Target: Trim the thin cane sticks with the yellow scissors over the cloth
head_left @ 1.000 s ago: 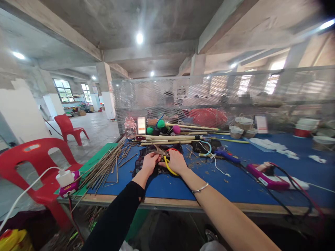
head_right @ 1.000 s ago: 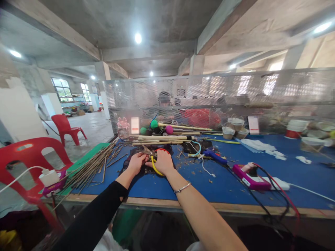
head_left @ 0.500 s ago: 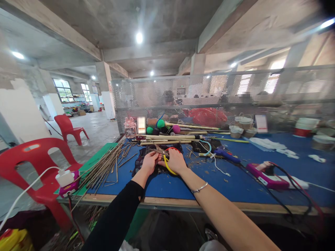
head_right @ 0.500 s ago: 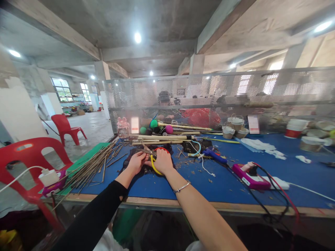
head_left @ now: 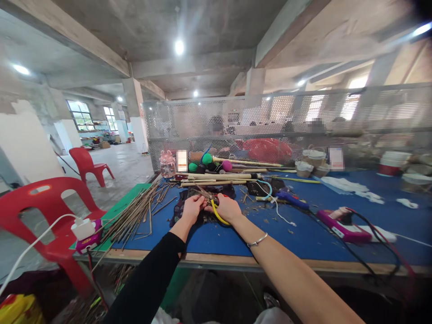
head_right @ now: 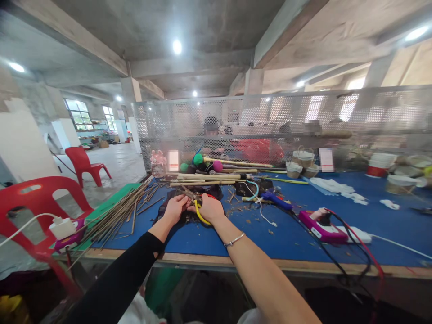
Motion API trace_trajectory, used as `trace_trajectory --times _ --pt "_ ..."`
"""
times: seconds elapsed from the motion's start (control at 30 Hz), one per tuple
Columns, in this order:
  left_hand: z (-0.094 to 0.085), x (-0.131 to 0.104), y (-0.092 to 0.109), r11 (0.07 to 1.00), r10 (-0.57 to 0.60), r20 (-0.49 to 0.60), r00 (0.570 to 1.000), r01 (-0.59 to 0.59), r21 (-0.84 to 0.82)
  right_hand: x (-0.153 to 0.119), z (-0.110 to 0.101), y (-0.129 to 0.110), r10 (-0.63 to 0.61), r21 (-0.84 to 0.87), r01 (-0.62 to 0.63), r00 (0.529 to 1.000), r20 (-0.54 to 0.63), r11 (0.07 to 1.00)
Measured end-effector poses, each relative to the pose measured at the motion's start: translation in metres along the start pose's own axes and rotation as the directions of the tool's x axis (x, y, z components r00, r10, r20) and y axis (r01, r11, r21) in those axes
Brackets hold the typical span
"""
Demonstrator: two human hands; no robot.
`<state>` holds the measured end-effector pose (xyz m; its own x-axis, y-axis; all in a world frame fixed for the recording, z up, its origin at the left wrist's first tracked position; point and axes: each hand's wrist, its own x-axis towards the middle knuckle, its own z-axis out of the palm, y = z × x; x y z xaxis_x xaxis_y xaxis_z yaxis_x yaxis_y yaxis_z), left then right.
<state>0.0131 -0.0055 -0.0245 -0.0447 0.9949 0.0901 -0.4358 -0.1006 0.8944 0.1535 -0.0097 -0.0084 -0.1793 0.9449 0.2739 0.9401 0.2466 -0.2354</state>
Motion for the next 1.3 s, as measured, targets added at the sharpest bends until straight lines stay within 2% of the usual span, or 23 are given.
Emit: trace_trajectory --times 0.23,0.5,0.9,1.07,1.3 --pt "-0.0033 0.0024 -0.0018 1.0 -0.01 -0.045 0.999 0.011 0.016 -0.0005 -0.002 -0.001 0.034 0.021 -0.036 0.996 0.081 0.999" --pt "-0.0043 0.0043 -0.0015 0.999 0.002 -0.132 0.991 0.003 0.039 0.0013 0.0027 0.0008 0.026 -0.006 -0.025 0.999 0.041 1.0" --pt "-0.006 0.0036 -0.0056 0.987 0.058 -0.024 0.998 -0.054 0.151 0.0017 0.0051 0.0012 -0.101 -0.022 0.1 0.992 -0.07 0.995" --pt "-0.0087 0.0045 -0.0069 0.98 0.081 0.004 0.997 -0.08 0.184 0.0001 0.0031 0.0013 -0.046 0.002 0.046 0.999 0.002 0.999" --pt "-0.0073 0.0046 -0.0053 0.987 0.05 -0.039 0.998 -0.043 0.155 -0.0005 -0.0014 0.0004 0.01 -0.01 -0.01 0.998 0.055 1.0"
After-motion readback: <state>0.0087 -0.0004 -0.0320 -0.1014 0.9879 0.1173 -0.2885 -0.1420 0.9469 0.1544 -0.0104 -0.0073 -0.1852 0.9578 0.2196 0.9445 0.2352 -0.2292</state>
